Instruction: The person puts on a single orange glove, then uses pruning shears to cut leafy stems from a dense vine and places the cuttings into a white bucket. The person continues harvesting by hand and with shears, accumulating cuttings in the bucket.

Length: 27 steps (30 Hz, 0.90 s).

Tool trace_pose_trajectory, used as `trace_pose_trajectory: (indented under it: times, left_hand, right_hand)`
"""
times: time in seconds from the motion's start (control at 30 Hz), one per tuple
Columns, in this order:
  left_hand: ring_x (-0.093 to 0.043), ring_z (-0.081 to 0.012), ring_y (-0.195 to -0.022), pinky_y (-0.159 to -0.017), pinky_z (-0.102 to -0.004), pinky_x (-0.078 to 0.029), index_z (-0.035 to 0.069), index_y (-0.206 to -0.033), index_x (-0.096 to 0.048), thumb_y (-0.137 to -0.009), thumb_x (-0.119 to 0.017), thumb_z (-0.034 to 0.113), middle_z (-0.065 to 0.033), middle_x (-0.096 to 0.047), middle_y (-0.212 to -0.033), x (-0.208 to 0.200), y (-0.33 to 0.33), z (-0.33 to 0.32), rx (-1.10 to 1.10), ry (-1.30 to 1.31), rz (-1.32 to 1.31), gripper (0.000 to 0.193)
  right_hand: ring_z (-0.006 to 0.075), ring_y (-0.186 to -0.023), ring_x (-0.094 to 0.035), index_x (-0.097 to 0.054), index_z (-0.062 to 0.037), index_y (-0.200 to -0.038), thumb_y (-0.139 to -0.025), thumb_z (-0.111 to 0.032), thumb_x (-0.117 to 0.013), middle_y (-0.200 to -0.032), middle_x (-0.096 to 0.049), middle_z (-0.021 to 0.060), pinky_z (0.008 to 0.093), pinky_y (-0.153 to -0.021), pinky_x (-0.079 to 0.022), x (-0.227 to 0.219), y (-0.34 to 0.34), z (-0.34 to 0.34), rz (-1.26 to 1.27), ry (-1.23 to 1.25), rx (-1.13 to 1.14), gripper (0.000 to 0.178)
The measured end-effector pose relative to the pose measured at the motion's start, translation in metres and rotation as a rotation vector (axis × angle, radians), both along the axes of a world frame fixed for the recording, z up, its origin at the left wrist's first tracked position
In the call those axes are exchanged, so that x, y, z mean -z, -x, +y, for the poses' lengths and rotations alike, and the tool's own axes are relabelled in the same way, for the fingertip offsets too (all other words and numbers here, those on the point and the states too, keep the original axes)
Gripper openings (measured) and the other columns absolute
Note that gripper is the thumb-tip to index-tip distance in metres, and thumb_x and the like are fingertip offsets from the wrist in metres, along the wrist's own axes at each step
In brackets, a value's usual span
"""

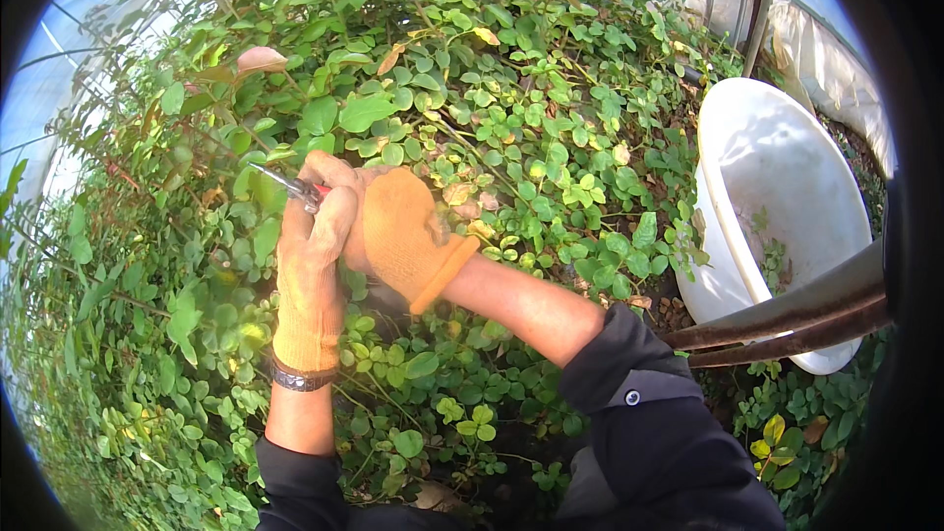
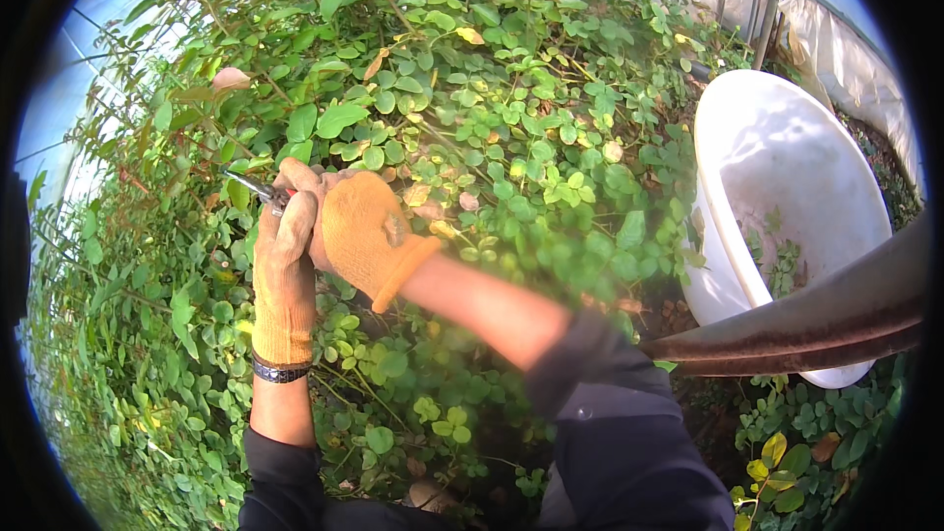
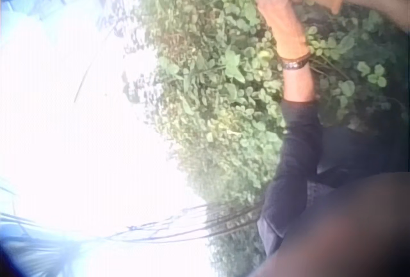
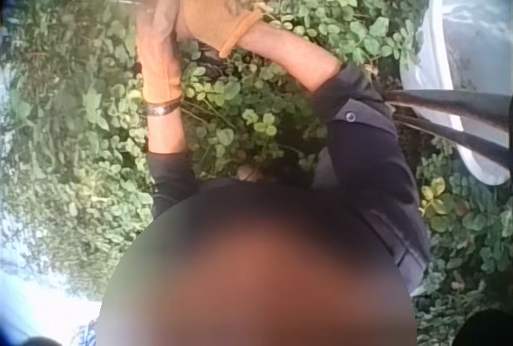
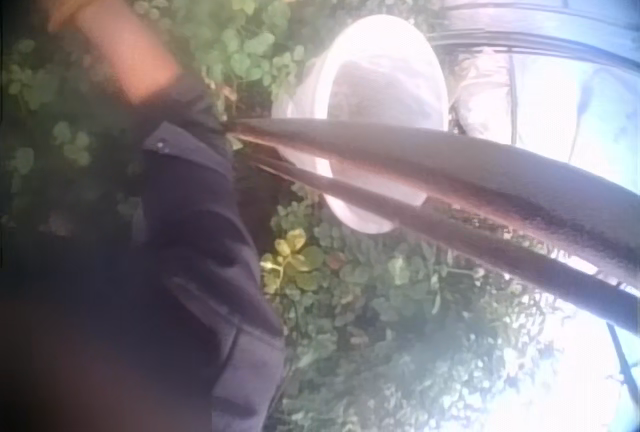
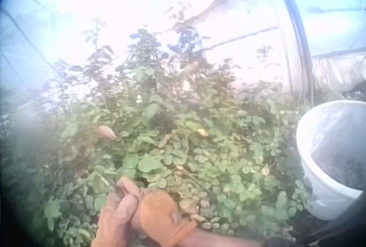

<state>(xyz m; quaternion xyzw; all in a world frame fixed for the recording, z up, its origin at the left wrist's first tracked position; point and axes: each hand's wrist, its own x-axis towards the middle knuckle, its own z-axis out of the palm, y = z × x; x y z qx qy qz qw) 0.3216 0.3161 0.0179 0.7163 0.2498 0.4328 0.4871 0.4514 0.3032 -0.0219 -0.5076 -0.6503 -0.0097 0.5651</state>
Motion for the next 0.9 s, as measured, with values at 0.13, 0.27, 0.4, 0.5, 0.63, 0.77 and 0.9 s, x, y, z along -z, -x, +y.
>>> trace_pose_trajectory:
  times: [0.13, 0.27, 0.4, 0.5, 0.63, 0.77, 0.9]
  left_hand:
    - [-0.067, -0.0211, -0.111, -0.103, -0.0347, -0.052, -0.004, -0.139, -0.066, -0.105, -0.067, 0.039, -0.0094, -0.071, -0.125, -0.016, 0.006, -0.005, -0.241, -0.059, 0.136, 0.055]
    - [-0.069, -0.0210, -0.115, -0.105, -0.0355, -0.054, -0.007, -0.154, -0.054, -0.106, -0.071, 0.037, -0.0119, -0.072, -0.128, -0.028, 0.017, 0.006, -0.355, -0.116, -0.022, 0.067]
    - [-0.071, -0.0185, -0.109, -0.097, -0.0329, -0.056, -0.005, -0.156, -0.051, -0.105, -0.073, 0.021, -0.0068, -0.072, -0.119, -0.020, 0.026, 0.015, -0.372, -0.134, -0.144, 0.062]
    - [-0.072, -0.0246, -0.097, -0.088, -0.0393, -0.059, 0.006, -0.154, -0.057, -0.098, -0.071, 0.014, -0.0115, -0.073, -0.116, 0.017, 0.018, 0.012, -0.414, -0.347, 0.200, 0.058]
    - [-0.073, -0.0382, -0.101, -0.090, -0.0480, -0.060, 0.010, -0.152, -0.059, -0.088, -0.073, 0.013, -0.0180, -0.073, -0.116, 0.086, 0.003, 0.017, -0.235, -0.609, 0.563, 0.065]
    - [-0.071, -0.0376, -0.106, -0.096, -0.0506, -0.058, 0.011, -0.148, -0.062, -0.087, -0.074, 0.015, -0.0156, -0.072, -0.115, 0.132, 0.002, 0.020, -0.108, -0.895, 0.853, 0.063]
    - [-0.069, -0.0370, -0.109, -0.099, -0.0495, -0.056, 0.010, -0.145, -0.064, -0.087, -0.075, 0.016, -0.0151, -0.072, -0.115, 0.142, 0.001, 0.022, -0.064, -0.936, 0.934, 0.060]
  right_hand:
    - [0.0405, -0.097, -0.073, -0.061, -0.0106, -0.137, -0.090, -0.023, -0.073, -0.105, -0.074, 0.0213, 0.0513, -0.081, -0.057, -0.001, 0.017, -0.005, 0.036, -0.086, 0.014, 0.050]
    - [0.0287, -0.112, -0.075, -0.063, -0.0012, -0.147, -0.092, -0.033, -0.084, -0.123, -0.076, 0.0173, 0.0441, -0.098, -0.058, -0.006, 0.011, -0.007, 0.245, 0.042, -0.350, 0.066]
    - [0.0216, -0.108, -0.075, -0.065, 0.0014, -0.148, -0.105, -0.028, -0.074, -0.126, -0.079, 0.0141, 0.0357, -0.099, -0.060, -0.011, -0.056, 0.001, 0.575, -0.140, -0.149, 0.052]
    - [0.0238, -0.108, -0.073, -0.062, 0.0056, -0.147, -0.104, -0.023, -0.070, -0.121, -0.077, 0.0176, 0.0377, -0.101, -0.057, -0.005, -0.141, 0.001, 0.846, -0.362, 0.104, 0.052]
    - [0.0290, -0.117, -0.071, -0.059, -0.0036, -0.152, -0.107, -0.028, -0.068, -0.139, -0.072, 0.0144, 0.0388, -0.099, -0.053, 0.035, -0.224, -0.008, 1.335, -0.314, 0.427, 0.053]
    - [0.0343, -0.146, -0.051, -0.057, -0.0084, -0.160, -0.102, -0.045, -0.072, -0.165, -0.055, 0.0131, 0.0470, -0.128, -0.032, 0.077, -0.225, 0.003, 1.465, 0.078, 0.293, 0.070]
    - [0.0274, -0.132, -0.061, -0.063, -0.0032, -0.154, -0.104, -0.038, -0.070, -0.154, -0.064, 0.0154, 0.0413, -0.118, -0.044, 0.092, -0.200, 0.021, 1.344, 0.218, -0.034, 0.060]
